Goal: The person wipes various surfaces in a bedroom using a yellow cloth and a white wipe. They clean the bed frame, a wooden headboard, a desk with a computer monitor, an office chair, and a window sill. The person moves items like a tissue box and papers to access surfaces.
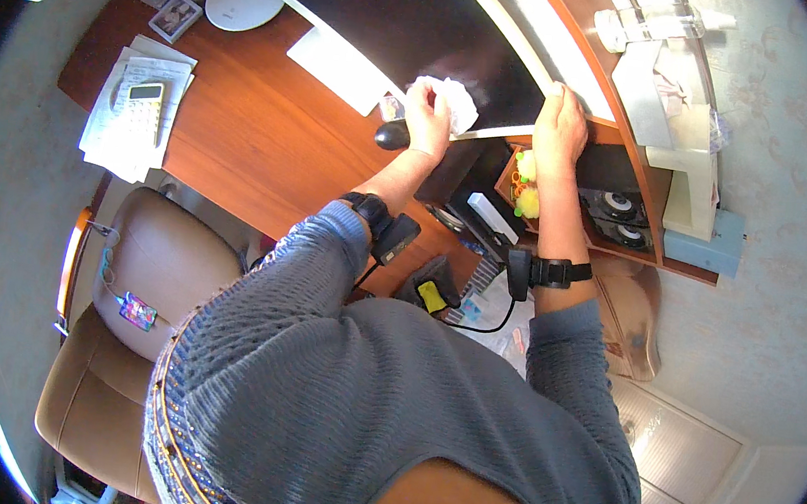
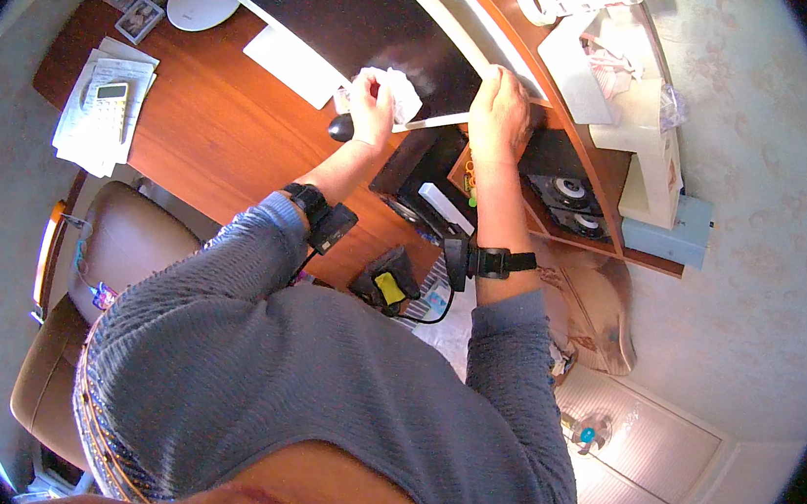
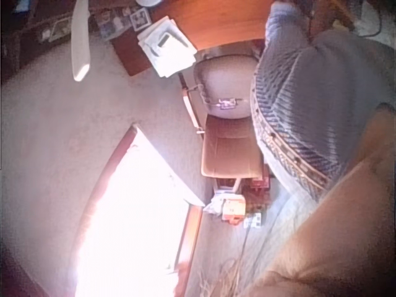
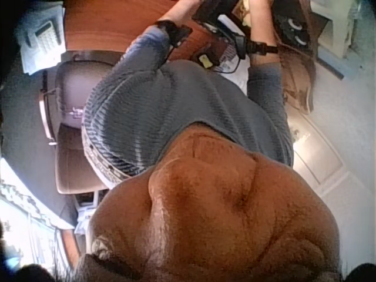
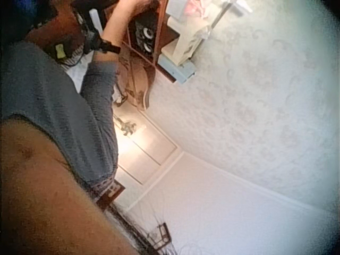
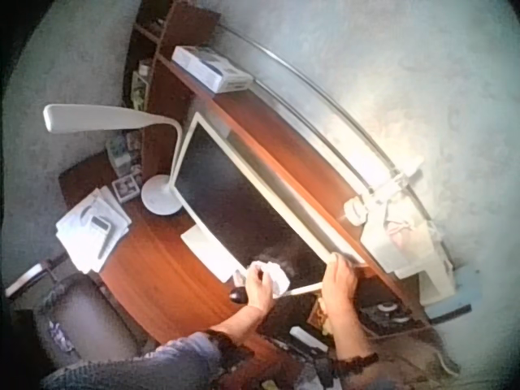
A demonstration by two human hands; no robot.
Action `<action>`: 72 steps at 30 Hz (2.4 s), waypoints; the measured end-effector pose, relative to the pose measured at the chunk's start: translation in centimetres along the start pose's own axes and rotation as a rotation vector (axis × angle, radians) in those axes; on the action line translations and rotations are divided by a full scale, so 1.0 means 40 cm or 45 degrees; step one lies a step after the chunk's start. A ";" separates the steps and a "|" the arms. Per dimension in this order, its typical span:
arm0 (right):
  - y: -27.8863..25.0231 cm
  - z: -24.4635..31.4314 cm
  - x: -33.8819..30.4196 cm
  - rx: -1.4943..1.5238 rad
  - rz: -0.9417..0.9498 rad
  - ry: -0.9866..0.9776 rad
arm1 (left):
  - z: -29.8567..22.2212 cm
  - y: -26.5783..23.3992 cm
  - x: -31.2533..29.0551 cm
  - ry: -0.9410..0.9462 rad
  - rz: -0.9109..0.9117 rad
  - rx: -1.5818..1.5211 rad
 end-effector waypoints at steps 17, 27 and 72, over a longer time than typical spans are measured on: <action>-0.005 0.007 -0.002 -0.008 0.035 0.017 | 0.123 -0.115 0.070 -0.265 -0.268 -0.035; -0.004 0.017 0.014 -0.047 0.006 0.004 | -0.348 0.104 0.177 0.642 -0.053 0.110; 0.003 0.023 0.007 -0.021 -0.075 -0.067 | -0.023 -0.315 0.590 0.204 -0.746 -0.468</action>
Point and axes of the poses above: each hand's wrist, its own x-axis towards the middle knuckle, its own y-axis out of the palm, z = x × y, the point moved 5 cm from there along x, towards the middle knuckle, and after that the axes turned 7 degrees about -x, right-handed, at the moved point
